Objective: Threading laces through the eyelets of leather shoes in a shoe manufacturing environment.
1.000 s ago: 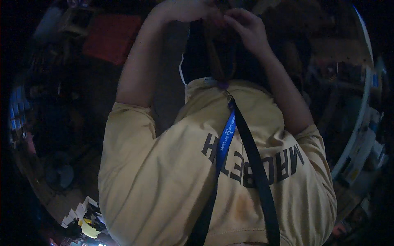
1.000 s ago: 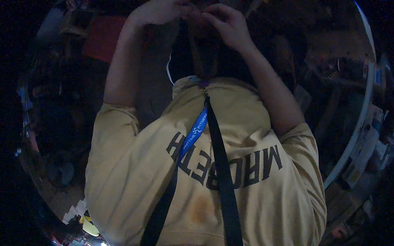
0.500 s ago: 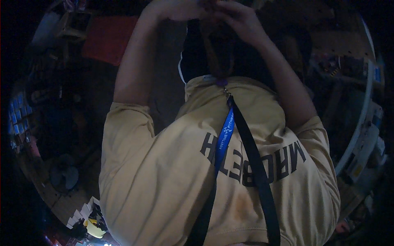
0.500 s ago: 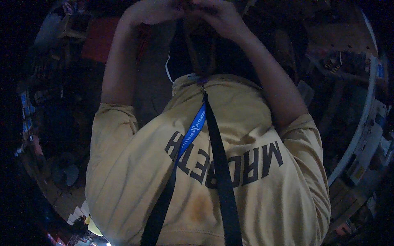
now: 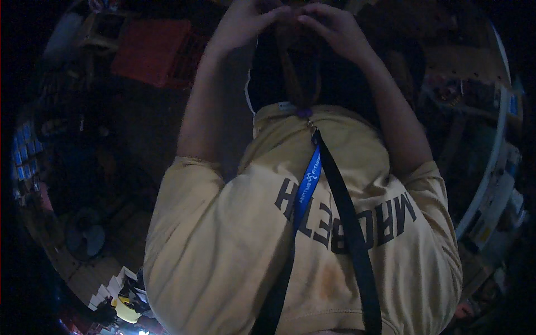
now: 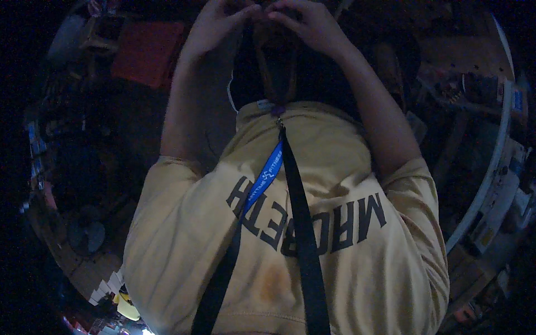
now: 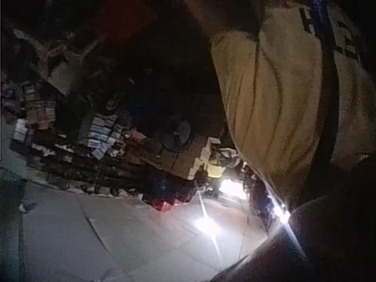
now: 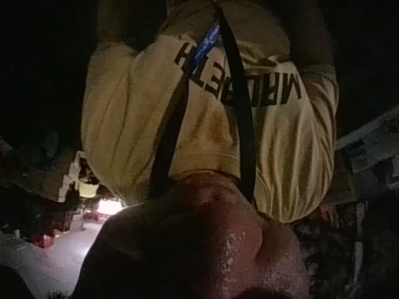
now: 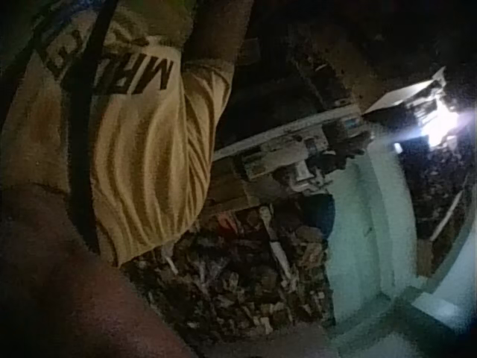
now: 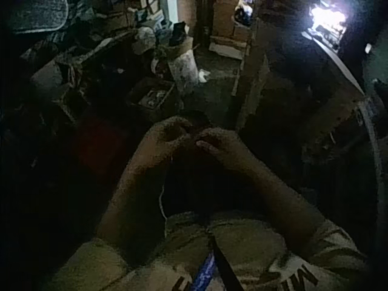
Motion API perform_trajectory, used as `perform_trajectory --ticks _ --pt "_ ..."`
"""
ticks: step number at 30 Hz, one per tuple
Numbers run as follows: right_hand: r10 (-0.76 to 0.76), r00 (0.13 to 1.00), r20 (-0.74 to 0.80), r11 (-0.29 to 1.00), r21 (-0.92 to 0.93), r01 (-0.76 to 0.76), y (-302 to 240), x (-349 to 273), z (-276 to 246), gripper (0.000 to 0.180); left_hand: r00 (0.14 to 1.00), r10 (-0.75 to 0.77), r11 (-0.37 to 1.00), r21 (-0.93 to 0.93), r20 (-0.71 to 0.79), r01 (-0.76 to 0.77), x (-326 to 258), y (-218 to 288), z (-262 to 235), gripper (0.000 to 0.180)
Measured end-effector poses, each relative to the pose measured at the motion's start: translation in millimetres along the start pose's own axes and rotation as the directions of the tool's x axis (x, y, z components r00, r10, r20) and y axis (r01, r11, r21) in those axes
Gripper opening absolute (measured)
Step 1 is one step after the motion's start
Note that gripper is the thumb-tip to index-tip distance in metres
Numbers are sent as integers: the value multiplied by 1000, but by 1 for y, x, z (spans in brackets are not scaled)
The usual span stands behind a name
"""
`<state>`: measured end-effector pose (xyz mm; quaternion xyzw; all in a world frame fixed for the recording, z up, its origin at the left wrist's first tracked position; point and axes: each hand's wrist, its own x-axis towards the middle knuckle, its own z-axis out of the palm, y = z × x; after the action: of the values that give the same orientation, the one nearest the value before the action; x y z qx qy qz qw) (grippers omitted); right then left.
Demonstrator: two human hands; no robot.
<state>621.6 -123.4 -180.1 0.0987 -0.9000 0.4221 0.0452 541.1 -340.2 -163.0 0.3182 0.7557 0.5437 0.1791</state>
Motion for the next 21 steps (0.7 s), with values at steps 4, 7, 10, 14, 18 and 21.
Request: perform_trajectory --ticks 4,7,10,14,18,21 --pt "-47 998 -28 997 -63 46 13 4 2 26 993 43 983 -173 -112 -62 -5 -18 27 31" --pt "-55 998 -13 994 -98 54 17 15 -4 27 950 210 976 -12 -230 -218 4 -27 29 18" --pt "-113 993 -17 992 -58 111 17 14 -5 25 949 160 987 25 -272 -159 5 -33 30 11" --pt "-156 987 34 988 2 156 17 18 -8 21 964 72 962 -238 -256 -136 7 -47 31 12" --pt "-188 981 51 977 -89 192 14 22 -10 15 955 81 981 -144 -285 -126 13 -51 30 11" --pt "-118 988 97 979 -156 133 -3 22 -19 12 971 9 949 -304 -240 -84 15 -52 32 11"
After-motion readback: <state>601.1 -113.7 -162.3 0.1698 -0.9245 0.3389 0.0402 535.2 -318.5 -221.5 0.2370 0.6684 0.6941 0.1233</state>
